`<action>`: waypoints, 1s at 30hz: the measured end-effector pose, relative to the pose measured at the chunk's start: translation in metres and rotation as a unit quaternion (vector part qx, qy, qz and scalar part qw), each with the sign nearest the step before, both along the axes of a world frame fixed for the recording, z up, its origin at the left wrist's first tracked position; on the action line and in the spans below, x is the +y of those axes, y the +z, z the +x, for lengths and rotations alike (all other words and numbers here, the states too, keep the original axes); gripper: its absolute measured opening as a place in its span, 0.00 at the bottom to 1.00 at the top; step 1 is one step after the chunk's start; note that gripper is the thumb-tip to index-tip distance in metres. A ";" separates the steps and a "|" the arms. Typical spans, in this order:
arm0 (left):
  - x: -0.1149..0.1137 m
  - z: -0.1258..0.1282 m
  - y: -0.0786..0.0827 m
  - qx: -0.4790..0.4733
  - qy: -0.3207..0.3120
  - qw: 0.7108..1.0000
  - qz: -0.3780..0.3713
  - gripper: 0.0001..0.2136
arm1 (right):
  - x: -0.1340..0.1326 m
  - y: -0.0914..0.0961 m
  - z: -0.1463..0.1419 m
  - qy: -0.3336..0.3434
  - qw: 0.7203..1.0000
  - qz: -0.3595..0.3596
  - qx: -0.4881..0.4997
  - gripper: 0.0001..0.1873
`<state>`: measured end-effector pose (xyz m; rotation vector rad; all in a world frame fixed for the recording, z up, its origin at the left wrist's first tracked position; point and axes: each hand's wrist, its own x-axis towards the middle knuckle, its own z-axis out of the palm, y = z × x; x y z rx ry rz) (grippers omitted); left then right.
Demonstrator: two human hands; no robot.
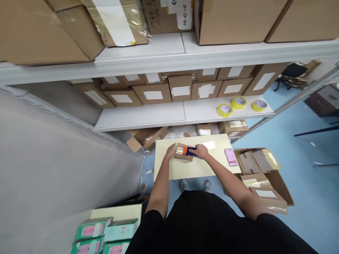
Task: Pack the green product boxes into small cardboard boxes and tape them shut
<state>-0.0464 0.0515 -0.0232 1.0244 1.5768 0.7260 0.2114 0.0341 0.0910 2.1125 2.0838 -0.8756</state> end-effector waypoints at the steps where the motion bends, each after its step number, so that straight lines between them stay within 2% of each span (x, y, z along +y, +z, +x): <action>1: -0.001 0.002 0.003 -0.003 -0.019 1.000 -0.010 0.36 | 0.004 0.002 -0.012 0.000 1.000 -0.004 -0.005 0.31; 4: -0.008 0.012 0.010 0.011 -0.034 0.999 -0.019 0.42 | 0.013 0.006 -0.033 -0.003 1.000 -0.016 -0.023 0.30; 8: -0.015 0.030 0.013 0.025 -0.035 0.998 -0.038 0.43 | 0.014 0.011 -0.022 0.006 0.999 -0.033 -0.034 0.32; 12: -0.019 0.051 0.010 0.042 -0.023 0.999 -0.020 0.36 | 0.004 0.014 0.020 0.014 0.999 -0.017 -0.050 0.31; 18: -0.023 0.063 0.004 0.108 -0.010 0.994 0.003 0.30 | -0.023 0.015 0.116 -0.024 0.996 -0.028 -0.079 0.30; 21: -0.022 0.066 0.002 0.117 -0.015 0.993 -0.001 0.29 | -0.032 0.012 0.140 -0.038 0.995 -0.027 -0.088 0.30; 24: -0.022 0.070 0.003 0.117 -0.014 0.993 -0.005 0.28 | -0.030 0.001 0.126 -0.050 0.992 -0.031 -0.109 0.29; 30: -0.025 0.070 0.005 0.119 -0.016 0.993 -0.012 0.30 | -0.030 -0.047 0.038 -0.094 0.989 -0.055 -0.099 0.21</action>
